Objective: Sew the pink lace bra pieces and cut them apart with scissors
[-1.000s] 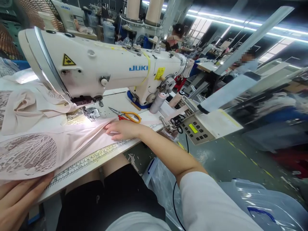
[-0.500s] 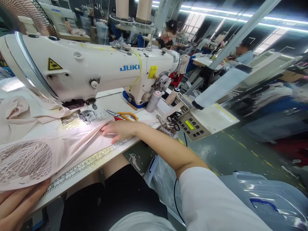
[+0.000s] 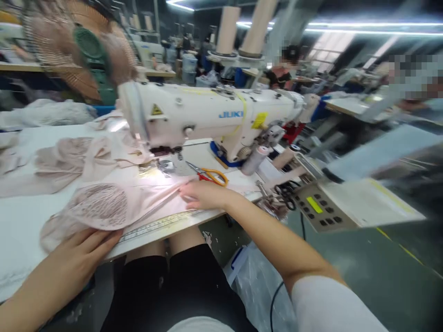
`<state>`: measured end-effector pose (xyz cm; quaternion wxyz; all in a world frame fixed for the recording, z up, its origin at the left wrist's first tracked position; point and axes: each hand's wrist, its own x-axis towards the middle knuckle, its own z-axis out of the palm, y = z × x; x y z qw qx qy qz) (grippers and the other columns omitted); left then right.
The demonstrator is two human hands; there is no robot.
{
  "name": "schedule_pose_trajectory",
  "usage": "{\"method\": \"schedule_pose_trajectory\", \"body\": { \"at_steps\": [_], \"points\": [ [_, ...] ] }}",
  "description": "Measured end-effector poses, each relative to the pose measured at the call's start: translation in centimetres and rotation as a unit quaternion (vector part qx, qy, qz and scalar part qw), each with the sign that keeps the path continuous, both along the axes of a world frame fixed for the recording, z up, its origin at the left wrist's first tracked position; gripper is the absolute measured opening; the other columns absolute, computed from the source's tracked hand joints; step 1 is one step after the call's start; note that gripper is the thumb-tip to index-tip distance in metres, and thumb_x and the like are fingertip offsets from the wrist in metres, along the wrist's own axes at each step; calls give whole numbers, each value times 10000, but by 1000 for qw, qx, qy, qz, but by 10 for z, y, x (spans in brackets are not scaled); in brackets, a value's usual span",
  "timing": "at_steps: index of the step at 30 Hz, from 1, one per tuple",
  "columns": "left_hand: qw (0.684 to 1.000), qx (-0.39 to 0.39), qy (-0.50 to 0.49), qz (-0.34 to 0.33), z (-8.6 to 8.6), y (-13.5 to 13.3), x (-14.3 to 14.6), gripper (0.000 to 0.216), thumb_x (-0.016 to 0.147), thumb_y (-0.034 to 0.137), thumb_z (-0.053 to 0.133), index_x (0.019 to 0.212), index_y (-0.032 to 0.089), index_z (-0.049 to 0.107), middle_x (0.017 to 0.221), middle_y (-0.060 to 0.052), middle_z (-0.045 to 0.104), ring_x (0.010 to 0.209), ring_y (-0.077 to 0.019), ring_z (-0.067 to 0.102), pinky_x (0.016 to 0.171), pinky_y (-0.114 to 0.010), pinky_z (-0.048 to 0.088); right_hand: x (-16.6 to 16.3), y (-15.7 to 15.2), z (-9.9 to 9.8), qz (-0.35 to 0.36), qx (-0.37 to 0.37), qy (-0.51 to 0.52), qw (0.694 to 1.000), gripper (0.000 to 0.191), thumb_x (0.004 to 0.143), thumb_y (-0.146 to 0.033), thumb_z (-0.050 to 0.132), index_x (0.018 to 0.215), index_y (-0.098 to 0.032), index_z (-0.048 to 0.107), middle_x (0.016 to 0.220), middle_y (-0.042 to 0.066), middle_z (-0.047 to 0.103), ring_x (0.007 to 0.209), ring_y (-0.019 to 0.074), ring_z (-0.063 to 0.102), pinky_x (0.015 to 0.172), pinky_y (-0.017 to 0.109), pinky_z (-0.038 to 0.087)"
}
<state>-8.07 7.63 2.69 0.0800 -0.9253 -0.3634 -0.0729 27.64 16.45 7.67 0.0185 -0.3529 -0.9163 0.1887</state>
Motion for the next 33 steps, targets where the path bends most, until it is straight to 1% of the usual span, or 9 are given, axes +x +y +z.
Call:
{"method": "schedule_pose_trajectory", "body": {
  "at_steps": [1, 3, 5, 9, 13, 17, 21, 27, 33],
  "points": [
    [1000, 1, 18, 17, 1, -3, 2, 680, 786, -38, 424, 1360, 301, 558, 1307, -52, 636, 1168, -340, 552, 919, -482, 475, -9, -8, -2, -4, 20, 4, 1000, 48, 856, -179, 667, 856, -136, 644, 991, 115, 702, 966, 256, 640, 792, 335, 471],
    [999, 1, 35, 41, 4, -9, 9, 621, 794, -52, 438, 1298, 265, 615, 1279, -50, 655, 1160, -309, 561, 914, -430, 485, -28, -27, -9, -2, 52, 19, 998, 78, 899, -150, 578, 855, -131, 640, 915, 120, 703, 923, 260, 641, 785, 355, 481],
    [998, -12, 31, 54, 10, -11, 15, 575, 809, -35, 481, 1287, 253, 621, 1269, -54, 662, 1159, -293, 569, 928, -418, 487, -50, -44, -21, 33, 70, 51, 996, 122, 909, -131, 535, 944, -143, 651, 989, 108, 712, 959, 237, 646, 833, 345, 498],
    [996, -55, 20, 69, 19, -15, 20, 490, 834, 27, 578, 1276, 234, 627, 1273, -82, 654, 1173, -273, 569, 973, -416, 484, -92, -63, -45, 110, 150, 176, 967, 245, 907, -118, 512, 1114, -145, 639, 1174, 115, 688, 1062, 235, 631, 938, 362, 508],
    [995, -59, 3, 85, 14, -21, 19, 495, 841, 71, 601, 1301, 253, 610, 1288, -79, 643, 1187, -275, 556, 995, -426, 471, -118, -66, -49, 112, 178, 120, 970, 254, 880, -122, 584, 1127, -97, 642, 1065, 125, 700, 961, 256, 638, 871, 381, 541],
    [995, -24, -39, 93, 2, -29, 12, 398, 877, 103, 562, 1250, 211, 649, 1264, -106, 654, 1151, -273, 574, 1001, -434, 467, -121, -68, -44, 107, 182, 81, 974, 308, 861, -170, 646, 1151, -66, 640, 1067, 139, 685, 981, 280, 626, 886, 398, 542],
    [992, -22, -77, 102, 1, -35, -6, 326, 937, 135, 474, 1177, 175, 690, 1245, -129, 662, 1093, -274, 606, 937, -430, 505, -117, -70, -43, 109, 174, 62, 977, 348, 875, -190, 627, 1201, -69, 622, 1108, 143, 676, 999, 286, 614, 902, 414, 547],
    [964, -132, -153, 173, 12, -13, -35, 315, 952, 185, 450, 1111, 142, 718, 1168, -129, 694, 1069, -271, 633, 926, -412, 506, -119, -68, -40, 115, 158, 48, 980, 336, 859, -188, 648, 1175, -74, 637, 1097, 138, 676, 982, 287, 612, 875, 427, 567],
    [948, -210, -177, 161, 17, 11, -51, 276, 864, 158, 611, 1100, 226, 736, 1190, -50, 693, 1082, -196, 639, 965, -268, 476, -117, -69, -43, 133, 200, 58, 969, 345, 839, -153, 661, 1171, -60, 641, 1077, 146, 672, 951, 273, 622, 848, 415, 586]
  ]
}}
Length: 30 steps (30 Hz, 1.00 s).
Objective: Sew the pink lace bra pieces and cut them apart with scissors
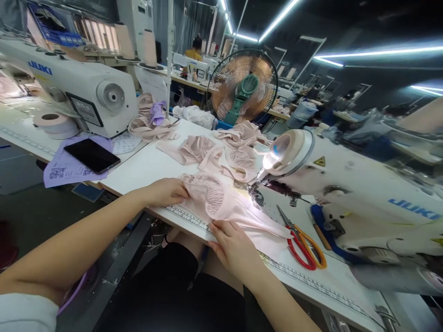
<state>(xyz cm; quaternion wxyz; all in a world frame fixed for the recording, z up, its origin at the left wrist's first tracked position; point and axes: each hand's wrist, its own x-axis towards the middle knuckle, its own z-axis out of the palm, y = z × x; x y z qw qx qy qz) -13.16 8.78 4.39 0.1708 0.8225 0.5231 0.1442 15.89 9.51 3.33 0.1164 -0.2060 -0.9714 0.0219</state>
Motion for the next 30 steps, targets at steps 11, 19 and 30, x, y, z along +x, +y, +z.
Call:
{"method": "schedule_pose_trajectory", "body": {
  "at_steps": [11, 19, 30],
  "points": [
    [996, -47, -37, -64, 6, 3, -10, 280, 805, 109, 665, 1064, 195, 725, 1243, -77, 651, 1133, -222, 601, 995, -286, 445, 2, -1, -4, 5, 1, 5, 1000, 381, 831, -154, 677, 1195, -50, 638, 1097, 145, 663, 961, 272, 616, 861, 425, 587],
    [998, -31, -6, -58, 8, 1, -8, 162, 769, 62, 633, 881, 164, 690, 980, -74, 661, 933, -223, 604, 817, -286, 462, 0, 0, -2, -2, -10, -9, 1000, 364, 837, -152, 665, 1189, -59, 639, 1081, 139, 666, 949, 269, 622, 856, 413, 584],
    [996, -39, -79, -16, 21, -20, -7, 126, 775, 133, 577, 717, 183, 677, 1088, -71, 673, 959, -210, 626, 847, -270, 485, -12, -9, -16, -14, 18, 55, 998, 270, 765, -103, 727, 1023, -98, 648, 1036, 142, 678, 878, 270, 613, 762, 402, 563]
  ]
}}
